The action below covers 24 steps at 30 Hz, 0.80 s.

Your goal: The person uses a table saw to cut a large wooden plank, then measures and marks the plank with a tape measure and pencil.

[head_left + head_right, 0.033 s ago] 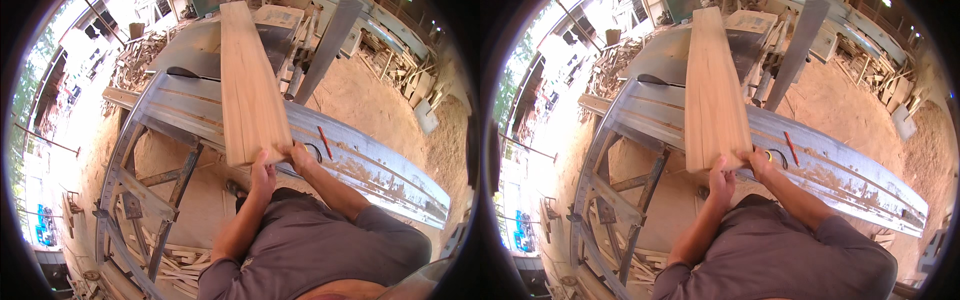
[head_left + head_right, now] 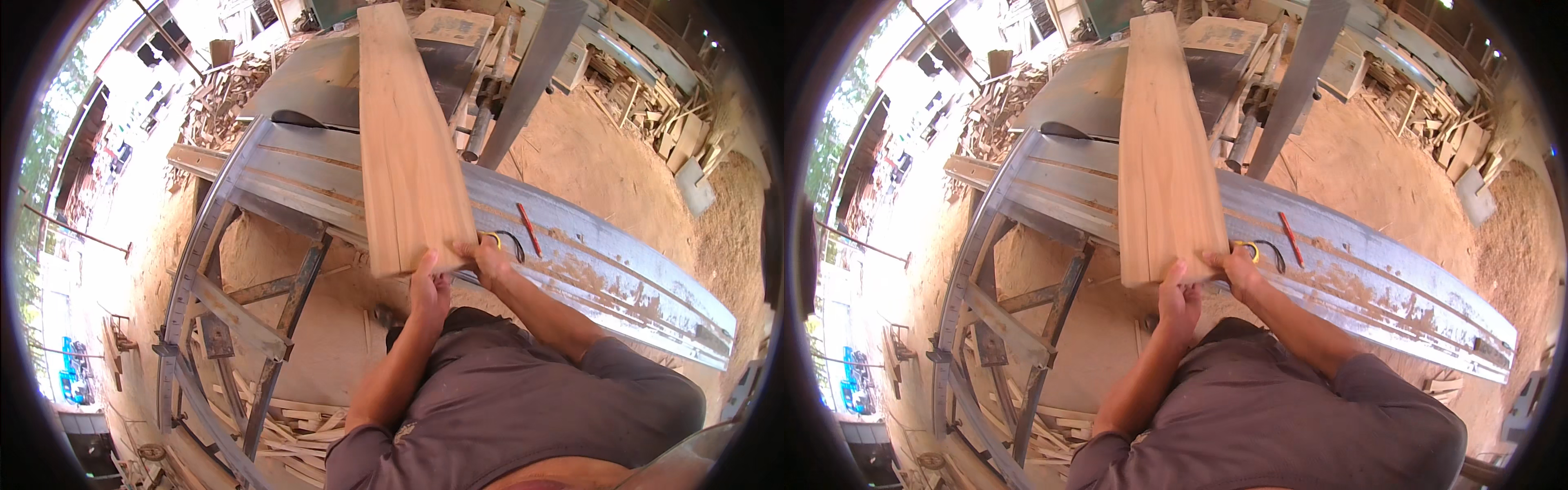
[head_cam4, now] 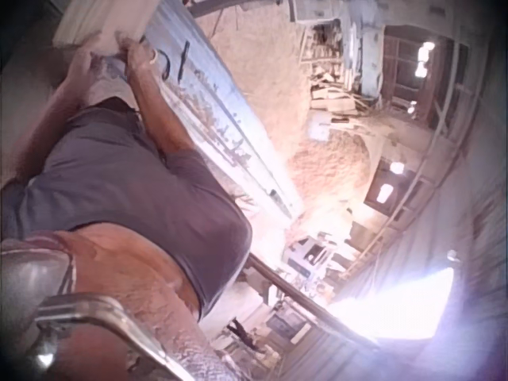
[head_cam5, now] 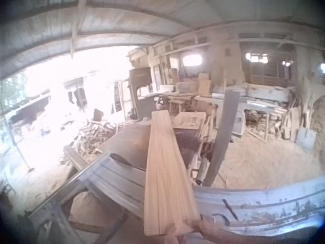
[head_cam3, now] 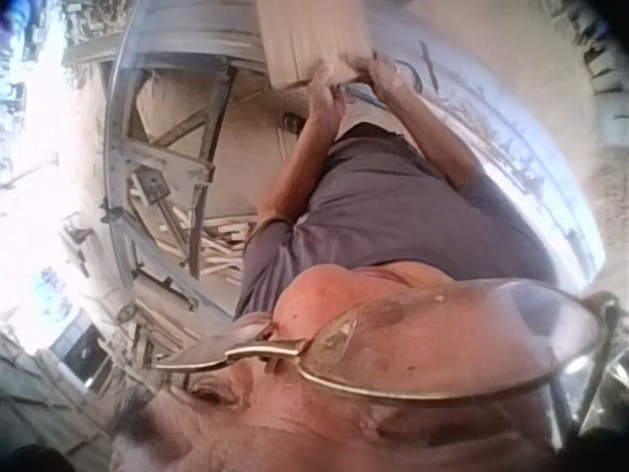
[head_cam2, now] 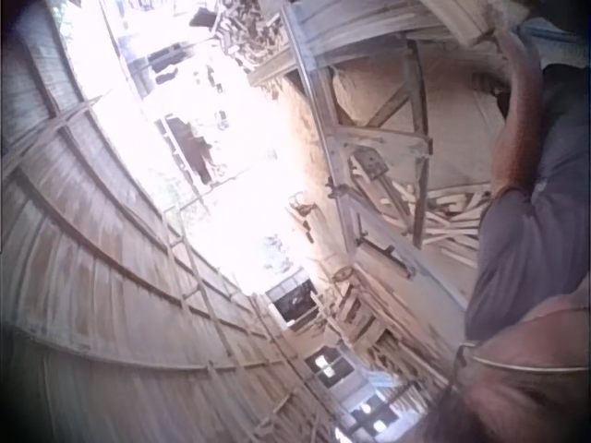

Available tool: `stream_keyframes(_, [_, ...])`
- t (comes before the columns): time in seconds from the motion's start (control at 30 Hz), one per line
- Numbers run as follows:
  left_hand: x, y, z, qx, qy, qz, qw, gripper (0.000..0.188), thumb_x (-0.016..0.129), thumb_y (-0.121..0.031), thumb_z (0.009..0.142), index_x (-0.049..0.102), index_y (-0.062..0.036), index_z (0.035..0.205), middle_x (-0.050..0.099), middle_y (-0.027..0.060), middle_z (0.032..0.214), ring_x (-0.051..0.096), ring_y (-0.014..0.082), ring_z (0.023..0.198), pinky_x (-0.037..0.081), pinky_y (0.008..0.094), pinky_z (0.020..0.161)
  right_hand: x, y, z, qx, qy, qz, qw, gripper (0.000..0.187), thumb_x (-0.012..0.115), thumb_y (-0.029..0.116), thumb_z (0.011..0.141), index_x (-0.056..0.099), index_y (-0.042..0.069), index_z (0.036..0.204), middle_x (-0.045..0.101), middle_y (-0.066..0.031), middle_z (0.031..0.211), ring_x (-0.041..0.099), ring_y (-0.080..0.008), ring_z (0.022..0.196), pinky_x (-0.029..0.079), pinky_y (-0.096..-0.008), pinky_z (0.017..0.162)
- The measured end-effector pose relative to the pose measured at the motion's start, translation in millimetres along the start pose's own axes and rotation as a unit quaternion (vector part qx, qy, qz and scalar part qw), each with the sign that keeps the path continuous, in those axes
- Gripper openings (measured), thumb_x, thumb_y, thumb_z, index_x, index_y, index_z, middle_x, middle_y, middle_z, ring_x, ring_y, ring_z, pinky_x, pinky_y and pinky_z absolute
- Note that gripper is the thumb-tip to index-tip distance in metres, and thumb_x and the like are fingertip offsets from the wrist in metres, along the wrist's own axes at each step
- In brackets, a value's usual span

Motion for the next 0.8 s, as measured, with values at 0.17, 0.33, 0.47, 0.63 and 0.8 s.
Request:
stream_keyframes(0.17, [-39.1,9.6,-93.4,-0.043,0.039,0.004,0.998,0.037,0.064,-0.015,0.094,0.057,0.0020,0.125,0.063,0.0115,0.126,0.058,0.0245,0.121,0.045,0.0381,0.108,-7.6,-54.5,-73.5,-0.018,-0.009,-0.012,1.000,0.052,0.072,0.005,0.087,0.052,-0.006,0.133,0.067,-0.0184,0.118,0.066,-0.0276,0.106,0.053,-0.0402,0.094])
stream_keyframes(0.33, [-119.0,8.1,-179.4,-0.063,0.048,0.029,0.996,0.039,0.062,-0.018,0.094,0.058,-0.0002,0.128,0.063,0.0109,0.131,0.057,0.0246,0.124,0.042,0.0405,0.110,8.5,-119.7,-160.0,0.016,0.003,0.004,1.000,0.061,0.077,0.004,0.082,0.048,-0.005,0.135,0.065,-0.0170,0.120,0.064,-0.0261,0.108,0.052,-0.0390,0.096])
stream_keyframes(0.47, [-206.5,-2.4,-259.0,-0.034,0.010,0.024,0.999,0.038,0.065,-0.018,0.092,0.061,0.0001,0.125,0.065,0.0107,0.127,0.060,0.0252,0.120,0.044,0.0408,0.107,26.3,-194.8,-230.5,0.057,0.037,-0.039,0.997,0.065,0.082,0.005,0.078,0.048,-0.005,0.133,0.065,-0.0137,0.116,0.063,-0.0233,0.106,0.053,-0.0392,0.093])
stream_keyframes(0.63, [-306.0,-13.3,-385.9,-0.037,-0.060,-0.011,0.997,0.045,0.068,-0.013,0.081,0.062,0.0005,0.123,0.067,0.0104,0.122,0.064,0.0269,0.112,0.048,0.0420,0.103,25.9,-295.0,-316.1,0.288,0.122,-0.018,0.950,0.058,0.078,0.016,0.084,0.053,0.004,0.135,0.064,-0.0098,0.121,0.063,-0.0268,0.107,0.051,-0.0411,0.091])
stream_keyframes(0.8, [-374.2,-38.3,-512.1,0.046,-0.178,-0.049,0.982,0.059,0.066,-0.005,0.070,0.059,-0.0024,0.128,0.067,0.0086,0.116,0.063,0.0308,0.111,0.047,0.0451,0.105,29.8,-315.8,-299.2,0.238,0.258,0.118,0.929,0.049,0.066,0.035,0.092,0.060,0.011,0.134,0.064,-0.0100,0.132,0.060,-0.0323,0.119,0.043,-0.0476,0.102])
Point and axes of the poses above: each hand's wrist, its own z-axis towards the middle knuckle, its own x-axis out of the palm, y = z × x, the point moved 5 cm from there along z, towards the middle knuckle
